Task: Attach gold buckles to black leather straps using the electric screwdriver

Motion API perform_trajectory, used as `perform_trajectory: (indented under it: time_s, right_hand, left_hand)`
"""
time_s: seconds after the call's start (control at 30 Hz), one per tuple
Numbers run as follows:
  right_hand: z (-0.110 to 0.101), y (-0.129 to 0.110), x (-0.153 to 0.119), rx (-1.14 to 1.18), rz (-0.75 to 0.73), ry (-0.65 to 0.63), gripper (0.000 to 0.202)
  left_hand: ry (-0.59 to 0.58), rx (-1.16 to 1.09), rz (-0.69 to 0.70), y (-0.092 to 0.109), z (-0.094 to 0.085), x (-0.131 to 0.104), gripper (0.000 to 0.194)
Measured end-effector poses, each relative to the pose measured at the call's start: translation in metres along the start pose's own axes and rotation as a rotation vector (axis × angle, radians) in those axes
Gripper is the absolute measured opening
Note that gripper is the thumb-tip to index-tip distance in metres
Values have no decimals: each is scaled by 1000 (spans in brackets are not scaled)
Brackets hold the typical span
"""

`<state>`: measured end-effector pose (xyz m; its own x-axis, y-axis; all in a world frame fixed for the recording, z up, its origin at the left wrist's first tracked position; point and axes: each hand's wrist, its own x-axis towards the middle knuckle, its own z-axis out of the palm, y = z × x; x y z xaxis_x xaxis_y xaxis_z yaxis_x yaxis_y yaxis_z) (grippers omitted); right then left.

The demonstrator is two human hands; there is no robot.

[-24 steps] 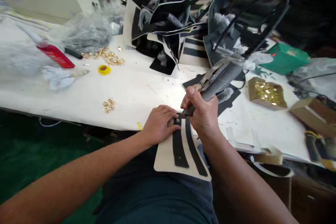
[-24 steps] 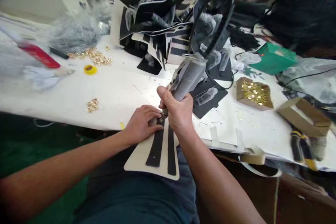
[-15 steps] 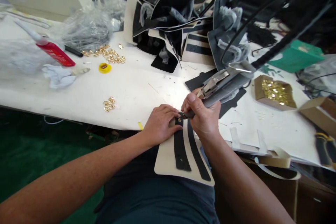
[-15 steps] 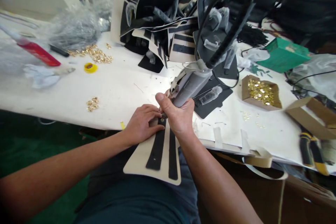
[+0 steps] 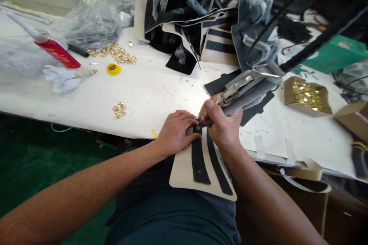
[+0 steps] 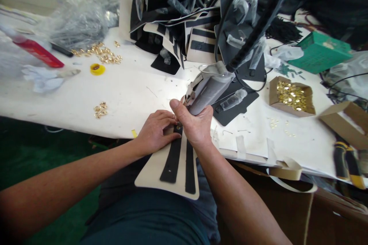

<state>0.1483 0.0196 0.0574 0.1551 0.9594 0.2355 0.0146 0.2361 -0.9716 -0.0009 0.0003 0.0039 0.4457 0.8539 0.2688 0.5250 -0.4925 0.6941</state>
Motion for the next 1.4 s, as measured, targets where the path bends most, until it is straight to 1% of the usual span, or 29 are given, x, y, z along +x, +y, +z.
perform_trajectory:
  time_s: [0.1,0.23,0.37,0.43,0.57,0.67,0.83,0.93,1.0,1.17,1.23,1.3,1.4]
  right_hand:
    - [-2,0,-2,-23,1,-26,48]
    - [-6,-2,-2,-101,14,-109,44]
    - [-8,-2,-1,-111,-22,-191,41]
    - [-9,0,0,-97,-33,-203,39]
    - [-7,7,0,-62,-11,-162,37]
    - [-7,9,0,-34,13,-161,34]
    - [-4,2,-3,-76,43,-154,32]
    - [-3,-4,-5,-134,61,-158,35]
    - [-5,-5,-5,-133,64,-158,38]
    - [-14,4,-4,-97,40,-184,50]
    - [-16,3,-3,-79,40,-195,56]
    - [-19,-5,-2,-63,38,-173,59]
    - [-29,-30,6,-110,2,-75,60]
  left_hand:
    - [-4,3,1,0,0,0,35]
    - [-4,36,10,-1,2,-1,37]
    - [1,37,4,-3,4,-1,33]
    - [-1,26,1,-3,4,-1,30]
    - [-19,20,-1,-1,2,0,30]
    - [-16,29,-6,1,0,0,31]
    - [-14,34,-1,1,1,0,33]
    - [-15,37,-3,1,1,0,33]
    - [-8,42,-1,2,0,0,34]
    - [2,65,13,8,-4,-2,34]
    - [-8,72,6,9,-4,-3,34]
    - [-16,70,-3,10,-4,-4,36]
    - [-14,93,-25,15,-7,-2,50]
